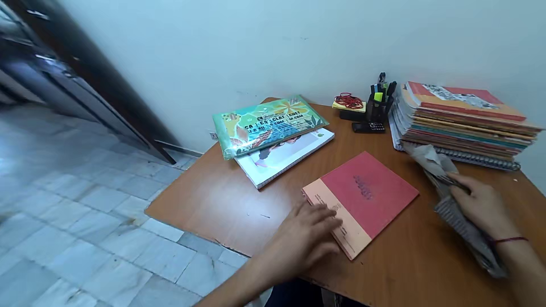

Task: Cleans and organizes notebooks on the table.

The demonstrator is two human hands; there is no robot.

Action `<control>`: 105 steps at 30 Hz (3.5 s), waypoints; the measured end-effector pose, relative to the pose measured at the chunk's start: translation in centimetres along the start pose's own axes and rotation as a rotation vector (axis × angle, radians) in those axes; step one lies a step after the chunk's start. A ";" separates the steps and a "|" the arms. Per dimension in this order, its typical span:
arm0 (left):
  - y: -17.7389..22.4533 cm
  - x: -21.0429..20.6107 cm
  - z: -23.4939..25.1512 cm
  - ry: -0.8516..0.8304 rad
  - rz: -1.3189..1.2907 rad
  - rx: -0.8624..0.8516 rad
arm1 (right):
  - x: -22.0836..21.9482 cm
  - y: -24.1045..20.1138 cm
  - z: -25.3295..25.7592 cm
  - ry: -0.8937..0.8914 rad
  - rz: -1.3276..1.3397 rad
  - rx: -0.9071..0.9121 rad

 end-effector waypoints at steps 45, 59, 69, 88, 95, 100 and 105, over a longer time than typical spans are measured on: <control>2.4 -3.2 -3.2 0.054 -0.043 0.003 | -10.7 -4.2 1.6 -0.266 -0.122 0.458; 2.7 -3.2 -3.0 0.082 -0.040 0.044 | -14.2 -11.5 -8.4 -0.370 0.072 0.822; 2.4 -3.5 -3.3 0.067 0.004 0.008 | -10.9 -4.9 0.2 -0.269 -0.096 0.478; 7.1 -4.4 -2.1 0.045 0.156 -0.302 | -1.1 4.0 0.2 -0.046 -0.147 0.026; 3.9 0.1 3.0 0.485 0.116 -0.284 | -1.1 3.9 0.1 -0.061 -0.112 0.039; 0.2 6.8 8.5 0.632 -0.420 0.201 | -0.7 3.7 0.1 -0.082 -0.071 0.010; -1.2 6.7 12.2 0.673 -1.149 0.806 | -0.6 3.3 0.0 -0.095 -0.062 -0.004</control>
Point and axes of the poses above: each hand's wrist, its own z-axis towards the middle knuckle, its own x-axis out of the back of the hand, y = z × x, the point moved 2 cm from there along z, towards the middle knuckle, and after that the axes turned 12 degrees about z, right-handed, at the moved point
